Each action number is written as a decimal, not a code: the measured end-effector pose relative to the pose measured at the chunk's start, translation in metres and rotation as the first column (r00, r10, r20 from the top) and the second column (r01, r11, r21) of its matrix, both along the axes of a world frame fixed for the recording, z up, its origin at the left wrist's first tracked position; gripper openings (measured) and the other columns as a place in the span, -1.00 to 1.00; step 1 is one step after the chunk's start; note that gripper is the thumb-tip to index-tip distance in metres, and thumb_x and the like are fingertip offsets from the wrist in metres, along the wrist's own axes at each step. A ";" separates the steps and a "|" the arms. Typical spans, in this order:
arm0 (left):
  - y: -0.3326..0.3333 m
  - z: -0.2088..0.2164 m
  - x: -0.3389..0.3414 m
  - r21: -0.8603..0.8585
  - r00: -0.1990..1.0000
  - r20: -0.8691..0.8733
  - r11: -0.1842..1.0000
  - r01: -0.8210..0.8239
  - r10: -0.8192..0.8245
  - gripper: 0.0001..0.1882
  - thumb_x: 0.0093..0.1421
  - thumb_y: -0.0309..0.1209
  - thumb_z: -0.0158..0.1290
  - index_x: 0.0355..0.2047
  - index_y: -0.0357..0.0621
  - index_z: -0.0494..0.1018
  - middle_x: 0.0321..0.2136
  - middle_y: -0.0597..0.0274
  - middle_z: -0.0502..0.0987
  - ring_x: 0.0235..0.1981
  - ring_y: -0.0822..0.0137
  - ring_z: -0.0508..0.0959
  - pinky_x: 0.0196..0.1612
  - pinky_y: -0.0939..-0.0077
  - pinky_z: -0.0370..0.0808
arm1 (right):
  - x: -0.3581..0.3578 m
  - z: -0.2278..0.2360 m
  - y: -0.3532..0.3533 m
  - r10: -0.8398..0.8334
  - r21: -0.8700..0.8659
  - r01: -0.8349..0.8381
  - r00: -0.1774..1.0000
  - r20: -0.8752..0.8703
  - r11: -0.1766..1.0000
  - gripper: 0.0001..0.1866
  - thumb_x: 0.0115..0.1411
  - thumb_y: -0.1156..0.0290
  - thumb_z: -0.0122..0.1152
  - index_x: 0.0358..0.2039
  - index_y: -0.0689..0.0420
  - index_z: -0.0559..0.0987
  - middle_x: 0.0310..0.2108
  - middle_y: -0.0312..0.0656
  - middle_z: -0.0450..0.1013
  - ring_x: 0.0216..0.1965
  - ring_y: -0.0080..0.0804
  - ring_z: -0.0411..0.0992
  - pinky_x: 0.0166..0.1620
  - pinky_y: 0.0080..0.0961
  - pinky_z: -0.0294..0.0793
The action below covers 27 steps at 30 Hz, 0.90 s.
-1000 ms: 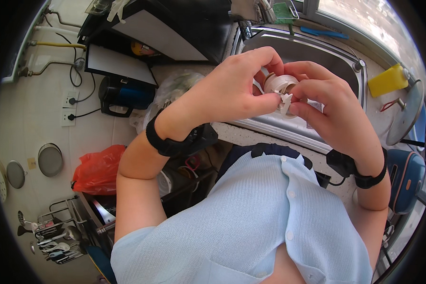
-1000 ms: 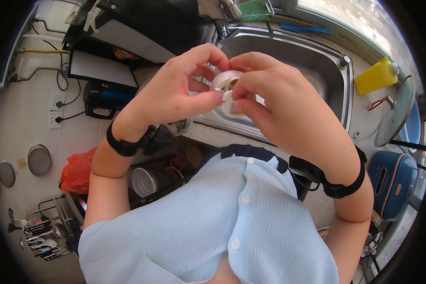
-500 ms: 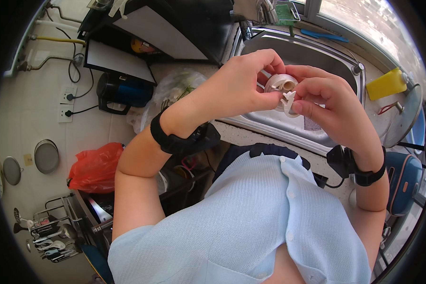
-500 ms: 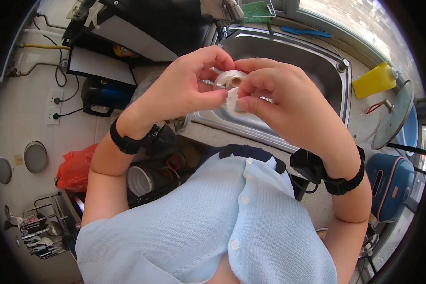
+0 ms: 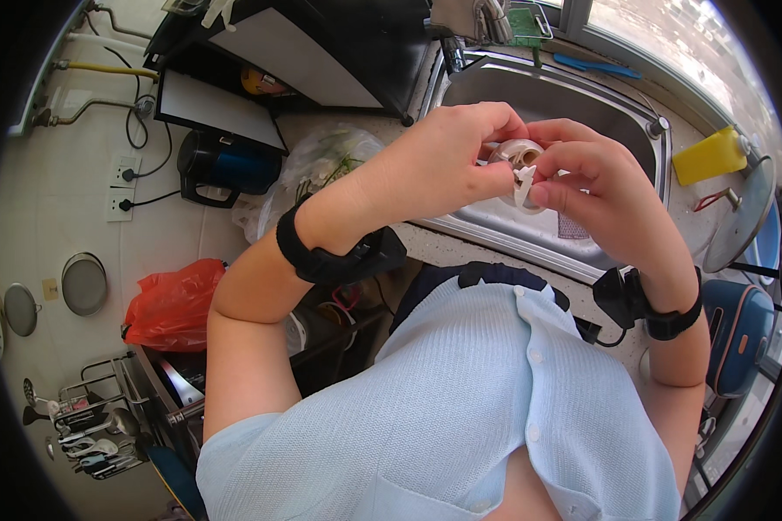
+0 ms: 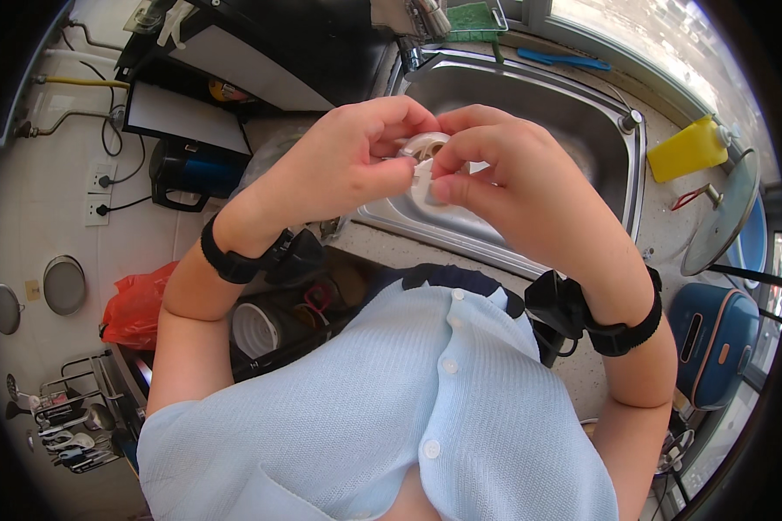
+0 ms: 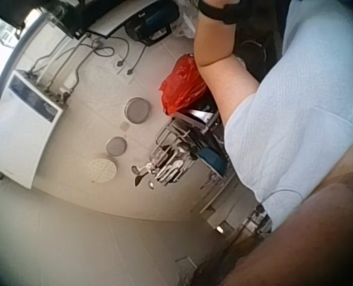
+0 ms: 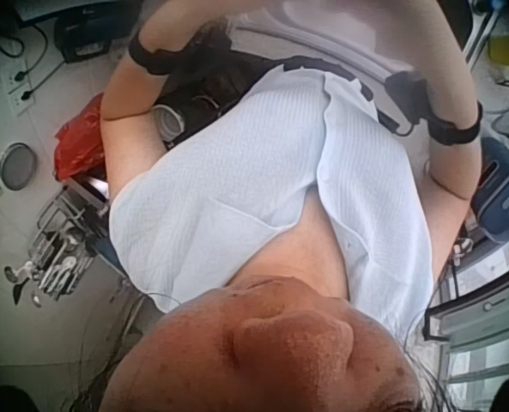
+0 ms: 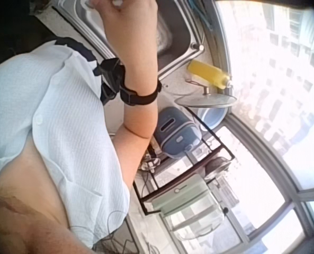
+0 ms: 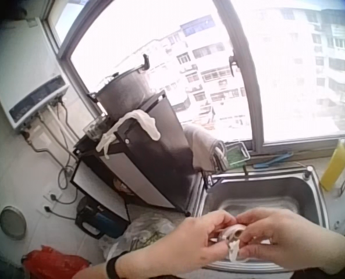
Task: The person disassembles and reassembles a small white plastic faucet component by hand over a kitchen sink. They pull apart interlocking pieces and then snap the parts back together.
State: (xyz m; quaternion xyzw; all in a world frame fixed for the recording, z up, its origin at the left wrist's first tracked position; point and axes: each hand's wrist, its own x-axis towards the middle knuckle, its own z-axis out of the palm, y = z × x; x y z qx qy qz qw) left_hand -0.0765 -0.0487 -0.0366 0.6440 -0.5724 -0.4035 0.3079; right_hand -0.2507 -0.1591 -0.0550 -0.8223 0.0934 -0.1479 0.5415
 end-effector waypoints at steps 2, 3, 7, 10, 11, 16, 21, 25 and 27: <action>0.001 -0.002 0.001 -0.020 0.999 -0.051 1.000 -0.003 0.002 -0.67 0.07 -0.58 -0.07 -0.11 -0.35 0.40 -0.33 0.22 0.54 -0.35 0.55 0.50 -0.27 0.69 0.45 | 0.000 -0.004 -0.001 0.000 0.047 0.000 1.000 0.000 0.999 -0.85 0.06 0.51 0.24 -0.43 0.35 0.52 -0.15 -0.12 0.40 -0.30 -0.39 0.44 -0.27 -0.55 0.48; 0.000 -0.001 0.001 -0.020 0.999 -0.053 1.000 -0.003 0.002 -0.67 0.07 -0.58 -0.07 -0.11 -0.35 0.40 -0.33 0.22 0.54 -0.35 0.55 0.50 -0.27 0.69 0.45 | 0.000 -0.006 -0.003 -0.003 0.094 0.002 1.000 0.012 0.996 -0.85 0.07 0.49 0.25 -0.43 0.34 0.52 -0.13 -0.12 0.40 -0.28 -0.40 0.44 -0.26 -0.55 0.49; -0.001 0.005 0.001 0.001 1.000 0.001 1.000 0.014 -0.014 -0.66 0.09 -0.55 -0.06 -0.09 -0.35 0.46 -0.37 0.23 0.57 -0.37 0.54 0.52 -0.29 0.67 0.46 | 0.001 -0.009 -0.004 -0.004 0.130 0.003 1.000 0.004 0.992 -0.83 0.08 0.46 0.27 -0.42 0.32 0.54 -0.09 -0.13 0.38 -0.22 -0.40 0.42 -0.22 -0.54 0.50; -0.004 0.009 0.001 0.043 0.997 0.074 0.999 0.031 -0.035 -0.67 0.10 -0.54 -0.05 -0.10 -0.34 0.48 -0.38 0.23 0.57 -0.36 0.54 0.53 -0.29 0.67 0.48 | 0.004 -0.014 -0.007 -0.002 0.057 0.002 1.000 -0.011 0.998 -0.80 0.07 0.43 0.28 -0.39 0.32 0.55 -0.09 -0.13 0.39 -0.23 -0.41 0.42 -0.18 -0.55 0.48; -0.006 0.009 0.002 0.072 0.993 0.108 0.996 0.044 -0.052 -0.67 0.10 -0.53 -0.05 -0.11 -0.34 0.49 -0.39 0.23 0.57 -0.35 0.53 0.54 -0.30 0.66 0.48 | 0.005 -0.016 -0.010 0.000 0.061 0.001 1.000 -0.014 0.998 -0.80 0.07 0.43 0.28 -0.39 0.32 0.55 -0.09 -0.13 0.39 -0.23 -0.41 0.42 -0.18 -0.55 0.48; -0.009 -0.011 0.010 0.018 0.999 -0.039 1.000 0.023 -0.023 -0.68 0.13 -0.50 -0.04 -0.10 -0.30 0.48 -0.36 0.21 0.56 -0.35 0.50 0.55 -0.32 0.64 0.52 | 0.003 -0.025 -0.025 0.079 0.514 -0.036 0.995 -0.061 0.857 -0.75 0.11 0.33 0.28 -0.35 0.29 0.58 -0.12 -0.15 0.42 -0.26 -0.51 0.42 -0.12 -0.62 0.41; -0.011 -0.017 0.014 0.057 0.989 -0.140 0.997 -0.042 0.050 -0.71 0.15 -0.46 -0.04 -0.12 -0.26 0.47 -0.34 0.21 0.55 -0.33 0.46 0.57 -0.32 0.62 0.55 | -0.002 -0.036 -0.023 -0.026 0.622 -0.027 0.997 0.076 0.783 -0.76 0.15 0.30 0.25 -0.36 0.26 0.58 -0.11 -0.19 0.39 -0.32 -0.64 0.39 -0.23 -0.73 0.37; -0.010 -0.016 0.014 0.048 0.990 -0.124 0.997 -0.057 0.063 -0.74 0.17 -0.42 -0.07 -0.16 -0.24 0.47 -0.35 0.26 0.53 -0.39 0.50 0.53 -0.39 0.65 0.51 | -0.014 -0.012 -0.006 0.072 0.043 -0.076 0.994 0.083 0.996 -0.87 0.06 0.45 0.29 -0.42 0.25 0.57 -0.01 -0.17 0.34 -0.34 -0.57 0.40 -0.26 -0.64 0.40; -0.010 -0.015 0.012 0.037 0.986 -0.159 0.998 -0.053 0.059 -0.74 0.18 -0.40 -0.08 -0.16 -0.22 0.47 -0.36 0.28 0.53 -0.41 0.52 0.51 -0.42 0.66 0.48 | -0.014 -0.006 0.006 0.114 -0.117 -0.103 0.989 0.093 0.988 -0.90 0.02 0.53 0.28 -0.44 0.26 0.55 -0.02 -0.15 0.35 -0.33 -0.46 0.43 -0.29 -0.57 0.44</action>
